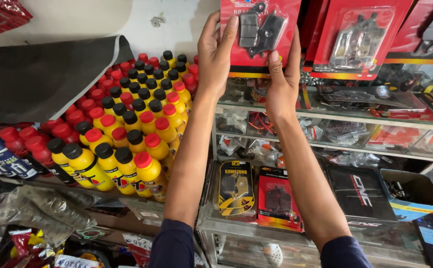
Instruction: The person organizes small packaged items on a glass display counter, using a cloth to wipe the surface. They then pick up and arrange several packages of motorcycle brake pads on the counter and a shelf above.
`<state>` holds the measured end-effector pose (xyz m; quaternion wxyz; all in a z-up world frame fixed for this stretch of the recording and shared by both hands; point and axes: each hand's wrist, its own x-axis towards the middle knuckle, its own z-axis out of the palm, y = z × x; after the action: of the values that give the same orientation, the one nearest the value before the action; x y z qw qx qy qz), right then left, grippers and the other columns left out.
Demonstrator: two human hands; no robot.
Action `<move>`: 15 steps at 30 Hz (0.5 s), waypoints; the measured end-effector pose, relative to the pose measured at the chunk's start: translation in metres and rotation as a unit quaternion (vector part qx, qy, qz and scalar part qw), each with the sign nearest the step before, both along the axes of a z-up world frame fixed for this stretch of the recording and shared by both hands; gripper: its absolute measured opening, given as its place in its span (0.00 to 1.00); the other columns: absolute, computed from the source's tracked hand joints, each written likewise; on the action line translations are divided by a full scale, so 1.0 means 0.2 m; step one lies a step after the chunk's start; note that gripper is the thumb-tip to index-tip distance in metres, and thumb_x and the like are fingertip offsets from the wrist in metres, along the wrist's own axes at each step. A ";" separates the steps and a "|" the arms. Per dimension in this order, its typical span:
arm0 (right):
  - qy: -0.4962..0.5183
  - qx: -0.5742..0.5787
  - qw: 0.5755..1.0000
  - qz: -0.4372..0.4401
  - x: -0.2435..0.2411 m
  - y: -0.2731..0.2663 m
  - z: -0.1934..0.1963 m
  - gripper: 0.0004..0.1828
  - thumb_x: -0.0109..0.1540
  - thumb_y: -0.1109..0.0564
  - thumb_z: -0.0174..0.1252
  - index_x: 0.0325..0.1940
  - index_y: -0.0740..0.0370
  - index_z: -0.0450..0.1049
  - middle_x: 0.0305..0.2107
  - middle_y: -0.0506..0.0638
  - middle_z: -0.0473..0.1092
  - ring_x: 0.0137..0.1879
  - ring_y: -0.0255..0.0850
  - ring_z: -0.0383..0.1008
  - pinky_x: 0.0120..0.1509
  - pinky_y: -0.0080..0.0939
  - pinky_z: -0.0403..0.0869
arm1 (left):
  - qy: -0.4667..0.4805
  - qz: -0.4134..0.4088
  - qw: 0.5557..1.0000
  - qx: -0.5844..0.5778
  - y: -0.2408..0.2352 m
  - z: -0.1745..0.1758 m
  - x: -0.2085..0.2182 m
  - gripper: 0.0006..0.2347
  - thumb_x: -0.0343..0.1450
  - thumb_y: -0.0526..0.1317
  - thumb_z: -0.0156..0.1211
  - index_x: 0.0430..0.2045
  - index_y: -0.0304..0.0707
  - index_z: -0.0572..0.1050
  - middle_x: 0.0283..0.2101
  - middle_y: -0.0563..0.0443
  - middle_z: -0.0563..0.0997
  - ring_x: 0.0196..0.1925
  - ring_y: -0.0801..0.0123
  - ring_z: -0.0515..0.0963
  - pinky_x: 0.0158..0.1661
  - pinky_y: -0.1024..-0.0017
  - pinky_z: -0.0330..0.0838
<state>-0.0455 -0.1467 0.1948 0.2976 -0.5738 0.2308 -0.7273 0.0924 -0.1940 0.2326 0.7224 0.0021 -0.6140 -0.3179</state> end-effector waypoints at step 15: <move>0.095 -0.089 0.990 -0.051 -0.04 0.07 -0.09 0.29 0.79 0.56 0.44 0.81 0.54 0.42 0.72 0.55 0.58 0.71 0.42 0.64 0.77 0.41 0.66 | -0.032 -0.031 0.999 0.022 0.16 -0.05 0.00 0.12 0.81 0.45 0.53 0.54 0.41 0.68 0.50 0.50 0.80 0.48 0.75 0.79 0.49 0.75 0.76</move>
<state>-0.0532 -0.1318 0.1764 0.1847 -0.6524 0.2210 -0.7010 0.0916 -0.1615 0.2235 0.6921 0.0085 -0.6294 -0.3533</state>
